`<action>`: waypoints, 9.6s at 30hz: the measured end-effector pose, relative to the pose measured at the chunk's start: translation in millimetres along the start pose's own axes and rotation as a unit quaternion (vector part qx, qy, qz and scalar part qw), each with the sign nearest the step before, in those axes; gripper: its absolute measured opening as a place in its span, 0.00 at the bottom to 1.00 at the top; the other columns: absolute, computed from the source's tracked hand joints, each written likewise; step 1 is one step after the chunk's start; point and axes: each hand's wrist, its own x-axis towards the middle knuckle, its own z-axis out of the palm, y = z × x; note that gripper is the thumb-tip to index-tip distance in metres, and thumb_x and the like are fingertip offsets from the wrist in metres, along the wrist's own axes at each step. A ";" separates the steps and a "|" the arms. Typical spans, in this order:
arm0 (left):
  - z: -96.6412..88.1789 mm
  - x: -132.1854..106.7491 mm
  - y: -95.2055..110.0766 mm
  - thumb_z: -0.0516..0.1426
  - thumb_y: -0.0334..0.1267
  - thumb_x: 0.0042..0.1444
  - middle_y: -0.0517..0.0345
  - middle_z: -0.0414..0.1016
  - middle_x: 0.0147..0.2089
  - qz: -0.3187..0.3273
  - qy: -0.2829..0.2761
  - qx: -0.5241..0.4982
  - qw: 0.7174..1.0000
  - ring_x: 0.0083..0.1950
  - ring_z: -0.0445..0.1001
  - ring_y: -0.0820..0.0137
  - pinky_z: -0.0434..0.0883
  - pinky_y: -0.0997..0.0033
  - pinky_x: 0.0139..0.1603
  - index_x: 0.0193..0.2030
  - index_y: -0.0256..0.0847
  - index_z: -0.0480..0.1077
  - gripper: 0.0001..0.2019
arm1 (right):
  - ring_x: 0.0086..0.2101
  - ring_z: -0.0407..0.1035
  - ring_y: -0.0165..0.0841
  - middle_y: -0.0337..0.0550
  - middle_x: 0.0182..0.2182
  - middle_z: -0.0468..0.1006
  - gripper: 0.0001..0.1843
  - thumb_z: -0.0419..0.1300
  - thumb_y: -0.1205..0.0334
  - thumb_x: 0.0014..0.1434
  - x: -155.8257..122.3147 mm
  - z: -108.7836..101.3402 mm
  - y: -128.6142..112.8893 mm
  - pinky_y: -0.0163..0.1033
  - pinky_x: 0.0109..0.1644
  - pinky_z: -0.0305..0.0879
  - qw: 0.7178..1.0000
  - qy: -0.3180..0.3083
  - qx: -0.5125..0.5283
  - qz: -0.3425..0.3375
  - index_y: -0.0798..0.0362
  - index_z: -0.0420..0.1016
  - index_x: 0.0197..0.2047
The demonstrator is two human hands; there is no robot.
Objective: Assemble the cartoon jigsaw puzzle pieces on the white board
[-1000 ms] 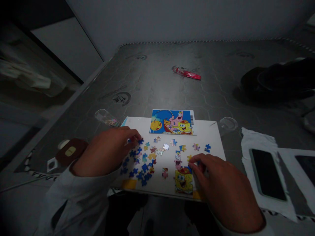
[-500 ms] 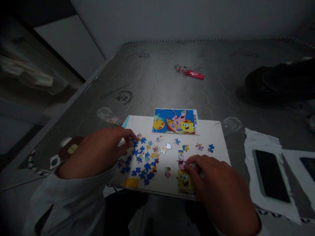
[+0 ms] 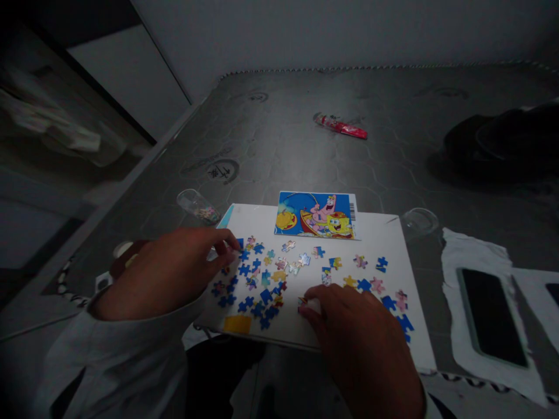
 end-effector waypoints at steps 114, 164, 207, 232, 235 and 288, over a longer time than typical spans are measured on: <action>33.2 11.4 85.9 0.59 0.41 0.61 0.61 0.82 0.41 0.153 0.004 -0.170 0.973 0.44 0.77 0.61 0.66 0.61 0.44 0.42 0.48 0.77 0.06 | 0.35 0.72 0.37 0.35 0.34 0.80 0.11 0.54 0.51 0.68 -4.4 -22.5 29.6 0.45 0.41 0.58 0.989 -0.040 0.115 0.081 0.44 0.74 0.39; 29.1 12.1 89.8 0.59 0.32 0.61 0.70 0.83 0.37 0.236 -0.081 -0.280 0.927 0.39 0.78 0.73 0.66 0.74 0.43 0.42 0.47 0.78 0.08 | 0.33 0.72 0.36 0.35 0.32 0.81 0.10 0.55 0.56 0.67 -4.8 -20.5 21.9 0.45 0.41 0.58 0.986 -0.047 0.151 0.062 0.44 0.77 0.37; 36.0 2.2 104.9 0.54 0.34 0.62 0.53 0.81 0.39 0.202 -0.132 -0.098 0.965 0.43 0.77 0.59 0.70 0.59 0.45 0.38 0.44 0.79 0.10 | 0.29 0.72 0.32 0.29 0.28 0.80 0.05 0.63 0.63 0.60 -3.4 -18.0 25.9 0.42 0.39 0.57 0.986 -0.098 0.124 0.046 0.43 0.76 0.33; 33.6 -5.5 107.9 0.62 0.39 0.56 0.53 0.78 0.41 0.179 -0.141 -0.025 0.973 0.43 0.76 0.57 0.71 0.58 0.43 0.40 0.43 0.77 0.06 | 0.34 0.71 0.35 0.33 0.32 0.81 0.04 0.60 0.63 0.60 -0.2 -20.0 26.8 0.42 0.39 0.54 0.971 -0.155 0.162 0.082 0.44 0.76 0.35; 33.9 -4.7 107.7 0.60 0.37 0.58 0.53 0.79 0.42 0.192 -0.135 -0.023 0.972 0.44 0.76 0.56 0.71 0.57 0.42 0.41 0.43 0.76 0.06 | 0.34 0.72 0.35 0.32 0.32 0.81 0.05 0.60 0.63 0.60 -0.1 -20.1 26.4 0.42 0.38 0.54 0.971 -0.155 0.159 0.086 0.43 0.76 0.35; 35.8 -1.3 83.8 0.57 0.36 0.59 0.62 0.81 0.37 0.258 -0.128 -0.157 0.945 0.39 0.77 0.66 0.68 0.66 0.43 0.36 0.48 0.77 0.06 | 0.34 0.73 0.34 0.32 0.33 0.82 0.05 0.61 0.62 0.61 -1.4 -19.4 27.1 0.41 0.37 0.56 0.975 -0.146 0.153 0.073 0.42 0.78 0.36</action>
